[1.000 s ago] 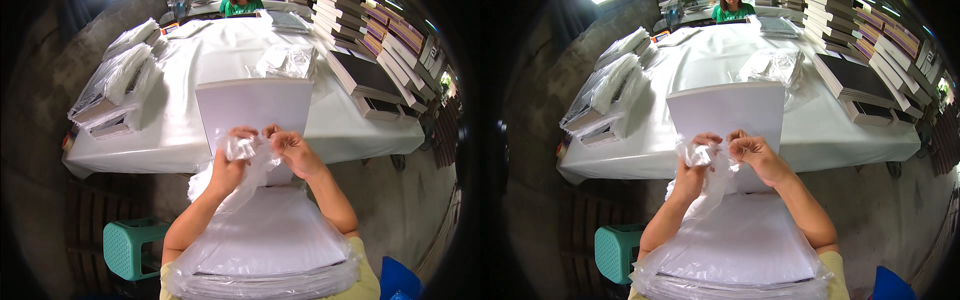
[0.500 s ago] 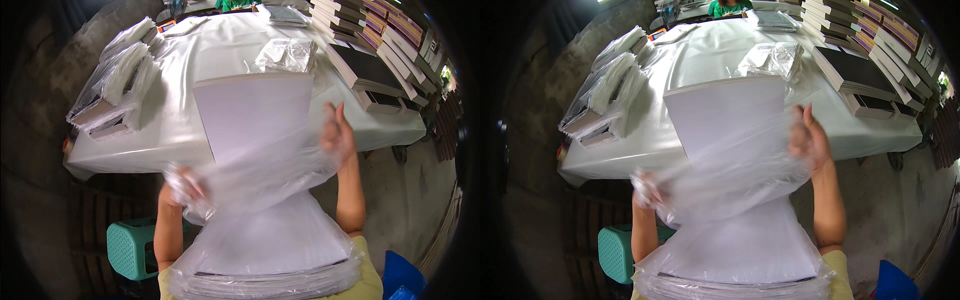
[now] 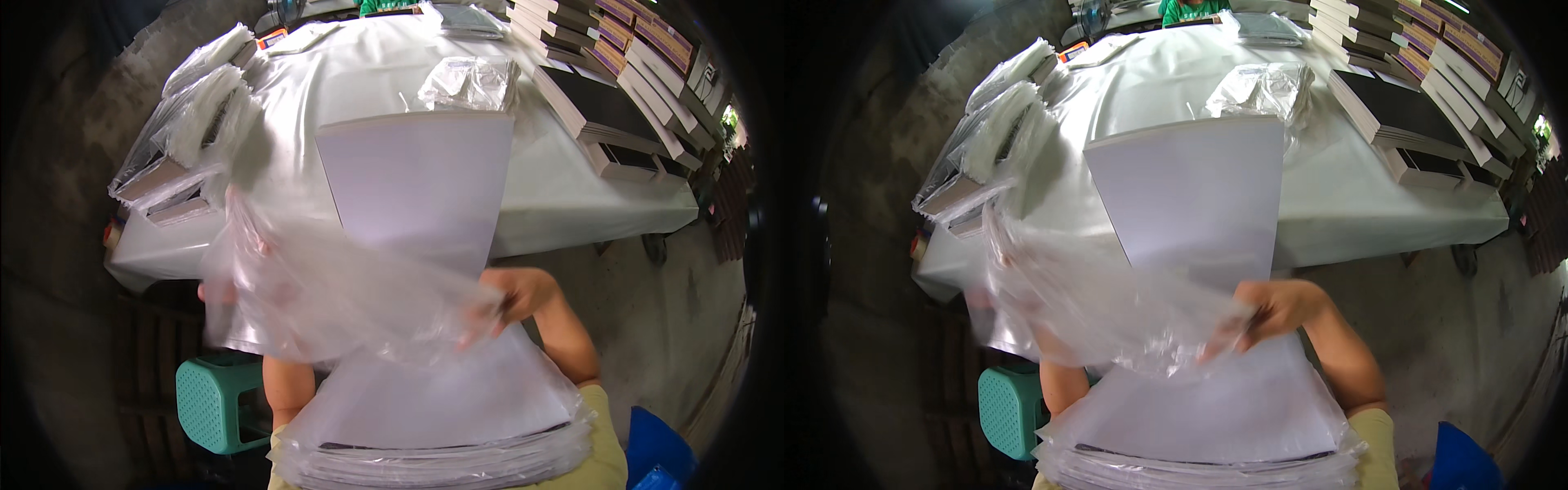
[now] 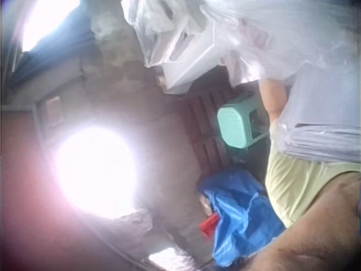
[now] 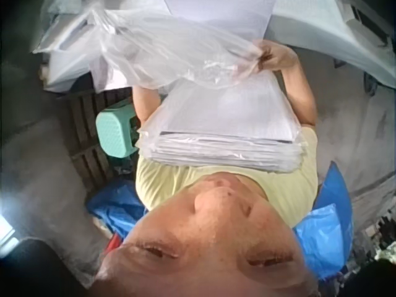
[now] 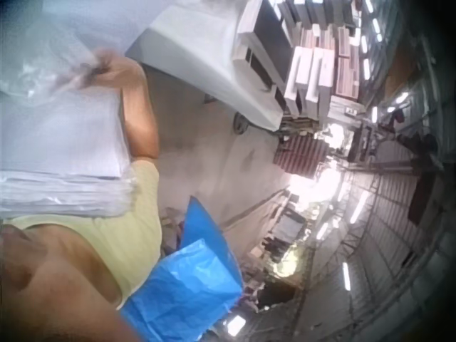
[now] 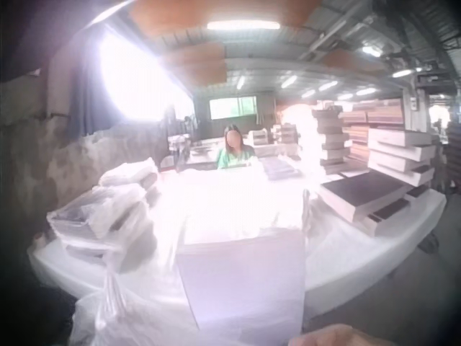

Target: The person places a book into a plastic sleeve, folds the excess plastic over the edge, and stacks the packaged item onto a pile, repeating this process for six books.

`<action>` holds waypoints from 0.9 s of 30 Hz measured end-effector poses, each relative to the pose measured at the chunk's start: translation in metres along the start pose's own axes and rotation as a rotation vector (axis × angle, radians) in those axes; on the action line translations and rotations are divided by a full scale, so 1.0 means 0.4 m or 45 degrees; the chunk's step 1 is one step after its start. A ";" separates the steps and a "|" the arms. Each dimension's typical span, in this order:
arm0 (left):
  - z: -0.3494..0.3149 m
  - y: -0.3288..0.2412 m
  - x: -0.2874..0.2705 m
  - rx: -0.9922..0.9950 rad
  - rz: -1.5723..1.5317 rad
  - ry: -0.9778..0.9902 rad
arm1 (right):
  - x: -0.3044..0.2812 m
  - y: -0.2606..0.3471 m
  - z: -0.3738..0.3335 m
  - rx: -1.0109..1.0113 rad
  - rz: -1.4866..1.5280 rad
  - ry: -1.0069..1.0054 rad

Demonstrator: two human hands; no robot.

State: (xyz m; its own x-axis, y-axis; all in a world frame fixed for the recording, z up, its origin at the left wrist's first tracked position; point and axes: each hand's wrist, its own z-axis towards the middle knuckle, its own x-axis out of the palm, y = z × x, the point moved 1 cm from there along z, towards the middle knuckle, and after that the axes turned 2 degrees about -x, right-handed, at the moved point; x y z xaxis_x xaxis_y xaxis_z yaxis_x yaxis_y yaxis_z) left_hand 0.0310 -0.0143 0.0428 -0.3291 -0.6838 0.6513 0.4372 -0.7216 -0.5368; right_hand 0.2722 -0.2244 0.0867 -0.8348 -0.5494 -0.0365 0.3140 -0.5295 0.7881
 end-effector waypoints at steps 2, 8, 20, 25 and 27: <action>0.007 0.029 -0.009 0.014 0.095 0.190 | -0.003 -0.008 -0.002 -0.286 0.320 -0.142; -0.024 0.064 -0.082 -0.016 0.383 0.390 | -0.024 0.056 0.030 -0.472 0.807 -0.578; 0.065 -0.069 -0.026 -0.274 0.872 -0.413 | -0.054 0.125 0.010 0.182 -0.033 -1.474; 0.224 -0.074 0.015 0.037 1.907 -1.025 | -0.126 0.096 0.035 0.501 -1.800 -1.483; 0.284 -0.076 -0.010 0.389 2.142 -1.087 | -0.157 0.070 0.067 0.231 -2.039 -1.551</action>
State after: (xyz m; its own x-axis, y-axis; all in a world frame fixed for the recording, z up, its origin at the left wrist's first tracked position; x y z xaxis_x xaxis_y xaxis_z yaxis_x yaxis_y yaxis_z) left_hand 0.1141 0.0226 0.1173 0.9293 -0.2593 -0.2630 -0.0383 0.6407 -0.7669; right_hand 0.3212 -0.1874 0.1277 -0.0950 0.9366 -0.3373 -0.8507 0.0996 0.5162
